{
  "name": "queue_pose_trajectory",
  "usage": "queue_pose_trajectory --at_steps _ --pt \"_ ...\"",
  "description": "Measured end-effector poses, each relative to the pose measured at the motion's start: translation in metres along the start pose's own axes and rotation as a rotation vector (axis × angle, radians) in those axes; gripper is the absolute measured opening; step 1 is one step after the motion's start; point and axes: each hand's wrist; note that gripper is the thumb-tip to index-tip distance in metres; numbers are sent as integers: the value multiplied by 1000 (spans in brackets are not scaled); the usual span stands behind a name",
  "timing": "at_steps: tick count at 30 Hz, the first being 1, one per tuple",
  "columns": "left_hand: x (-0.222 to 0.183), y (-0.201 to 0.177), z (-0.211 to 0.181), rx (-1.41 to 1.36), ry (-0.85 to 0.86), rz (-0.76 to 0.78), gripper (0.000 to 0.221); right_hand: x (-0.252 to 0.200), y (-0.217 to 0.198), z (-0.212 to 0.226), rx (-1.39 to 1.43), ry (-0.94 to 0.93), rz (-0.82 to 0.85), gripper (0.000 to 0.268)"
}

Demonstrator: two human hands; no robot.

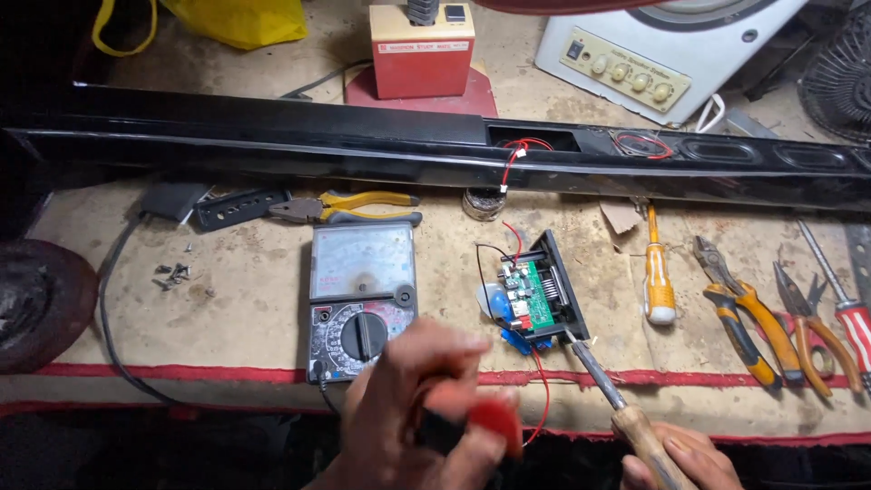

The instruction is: Repairing a soundbar by testing circuit board components with a multimeter and soldering wires.

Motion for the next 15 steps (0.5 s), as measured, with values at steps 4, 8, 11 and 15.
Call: queue_pose_trajectory --at_steps 4,8,11,15 --pt "-20 -11 6 625 122 -243 29 -23 -19 -28 111 416 259 32" --pt "-26 -24 39 1133 212 -452 48 -34 -13 -33 111 370 196 39" --pt "-24 -34 51 1300 -52 -527 82 -32 -13 -26 -95 762 90 24" --pt "-22 -44 62 1579 -230 -419 110 2 -8 -9 -123 794 249 26"
Point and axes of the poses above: each hand's wrist, its own x-axis towards the middle knuckle, its own y-axis out of the palm, z = x × y, and after that the axes turned 12 degrees about -y, right-handed
